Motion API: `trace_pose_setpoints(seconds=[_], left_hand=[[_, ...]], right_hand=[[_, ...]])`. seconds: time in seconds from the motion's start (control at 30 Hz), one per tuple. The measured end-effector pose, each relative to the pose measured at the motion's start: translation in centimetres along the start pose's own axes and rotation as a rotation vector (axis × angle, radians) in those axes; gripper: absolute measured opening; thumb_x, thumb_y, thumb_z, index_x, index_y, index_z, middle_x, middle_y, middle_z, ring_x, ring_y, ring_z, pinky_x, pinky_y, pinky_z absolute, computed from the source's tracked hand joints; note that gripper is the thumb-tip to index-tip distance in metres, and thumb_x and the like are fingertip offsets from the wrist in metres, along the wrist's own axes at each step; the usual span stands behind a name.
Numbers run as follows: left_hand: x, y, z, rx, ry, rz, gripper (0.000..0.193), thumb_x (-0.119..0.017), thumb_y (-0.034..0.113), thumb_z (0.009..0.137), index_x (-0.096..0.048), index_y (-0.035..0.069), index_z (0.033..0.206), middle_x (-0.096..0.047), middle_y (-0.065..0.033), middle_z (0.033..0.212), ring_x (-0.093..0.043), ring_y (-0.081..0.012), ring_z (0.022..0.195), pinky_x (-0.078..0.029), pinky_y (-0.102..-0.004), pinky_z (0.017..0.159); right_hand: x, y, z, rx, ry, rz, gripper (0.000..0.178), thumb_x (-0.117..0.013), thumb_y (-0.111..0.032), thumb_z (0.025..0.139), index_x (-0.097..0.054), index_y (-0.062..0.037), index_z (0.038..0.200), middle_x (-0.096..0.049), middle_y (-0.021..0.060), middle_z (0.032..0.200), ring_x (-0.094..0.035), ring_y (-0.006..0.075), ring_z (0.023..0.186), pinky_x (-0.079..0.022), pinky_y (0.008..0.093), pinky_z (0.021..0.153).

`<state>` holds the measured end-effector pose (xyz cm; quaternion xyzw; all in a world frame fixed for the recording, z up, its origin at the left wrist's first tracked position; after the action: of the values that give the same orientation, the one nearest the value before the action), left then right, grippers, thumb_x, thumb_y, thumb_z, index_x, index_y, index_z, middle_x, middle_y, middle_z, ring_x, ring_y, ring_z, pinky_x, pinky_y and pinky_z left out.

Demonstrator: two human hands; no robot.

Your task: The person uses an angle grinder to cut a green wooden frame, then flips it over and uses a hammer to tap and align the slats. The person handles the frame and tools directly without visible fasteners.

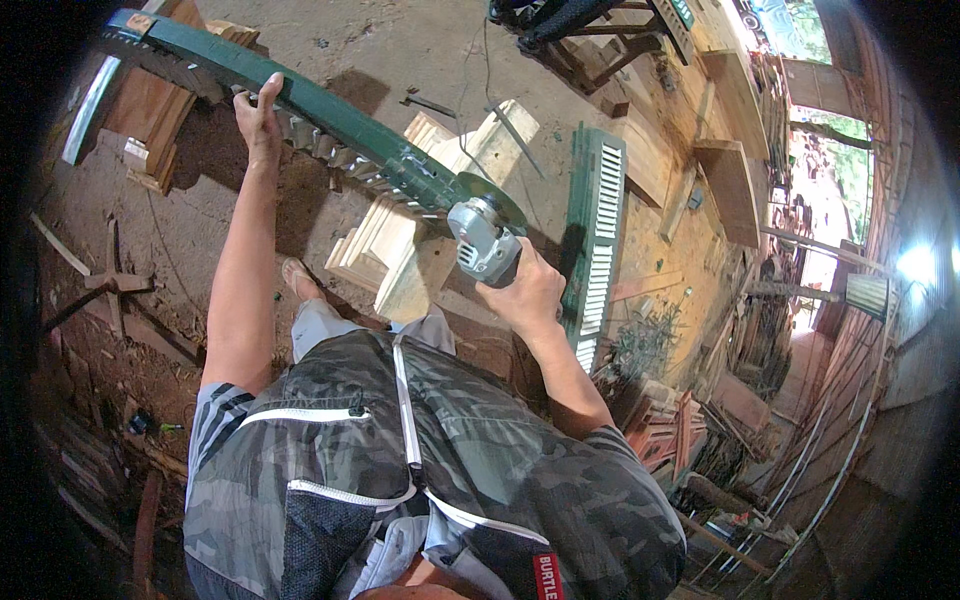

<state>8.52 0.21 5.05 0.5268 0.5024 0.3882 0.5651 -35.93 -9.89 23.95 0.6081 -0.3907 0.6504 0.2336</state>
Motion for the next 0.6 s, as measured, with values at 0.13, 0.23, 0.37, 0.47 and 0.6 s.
trace_pose_setpoints(seconds=[0.13,0.23,0.37,0.47,0.6], left_hand=[[-0.1,0.0,0.0,0.006,0.003,-0.038,0.070,-0.086,0.044,0.074,-0.057,-0.005,0.115,-0.060,-0.0115,0.110,-0.057,-0.0207,0.100,-0.046,-0.0332,0.094],[0.0,-0.3,0.0,0.017,0.008,-0.073,0.071,-0.087,0.044,0.074,-0.057,-0.005,0.115,-0.060,-0.0117,0.109,-0.057,-0.0205,0.100,-0.046,-0.0328,0.093],[0.0,-0.8,0.3,0.035,0.004,-0.024,0.071,-0.087,0.043,0.074,-0.056,-0.006,0.114,-0.060,-0.0122,0.109,-0.057,-0.0209,0.099,-0.046,-0.0323,0.093],[0.1,-0.6,0.3,0.013,0.017,0.001,0.071,-0.087,0.043,0.074,-0.056,-0.006,0.113,-0.061,-0.0123,0.108,-0.058,-0.0212,0.098,-0.047,-0.0322,0.092],[0.0,-0.4,0.2,0.017,0.012,0.002,0.071,-0.087,0.043,0.073,-0.056,-0.006,0.113,-0.062,-0.0123,0.107,-0.059,-0.0214,0.097,-0.048,-0.0326,0.091]], right_hand=[[-0.7,-0.6,0.2,-0.010,-0.043,-0.002,0.062,-0.091,-0.024,0.059,-0.063,-0.0071,0.112,-0.073,0.0161,0.093,-0.073,0.0361,0.087,-0.058,0.0430,0.075],[-1.1,-0.8,0.6,-0.008,-0.061,0.010,0.063,-0.091,-0.024,0.059,-0.063,-0.0070,0.113,-0.073,0.0172,0.093,-0.073,0.0379,0.087,-0.057,0.0449,0.075],[-1.4,-1.2,1.2,0.017,-0.067,0.006,0.065,-0.091,-0.026,0.059,-0.062,-0.0058,0.115,-0.073,0.0200,0.092,-0.072,0.0408,0.086,-0.057,0.0482,0.072],[-1.3,-1.7,1.5,0.017,-0.083,-0.005,0.065,-0.090,-0.026,0.060,-0.062,-0.0053,0.114,-0.073,0.0202,0.092,-0.072,0.0410,0.086,-0.057,0.0483,0.073],[-1.8,-1.4,1.7,0.024,-0.091,-0.008,0.065,-0.090,-0.027,0.060,-0.063,-0.0039,0.115,-0.073,0.0207,0.092,-0.072,0.0410,0.086,-0.058,0.0482,0.073]])
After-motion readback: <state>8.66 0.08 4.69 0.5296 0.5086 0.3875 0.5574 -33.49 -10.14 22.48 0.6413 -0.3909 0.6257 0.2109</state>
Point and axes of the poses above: each hand's wrist, its own z-axis towards the middle knuckle, its own x-axis out of the back of the hand, y = z × x, the point moved 9 cm from there along z, towards the middle knuckle
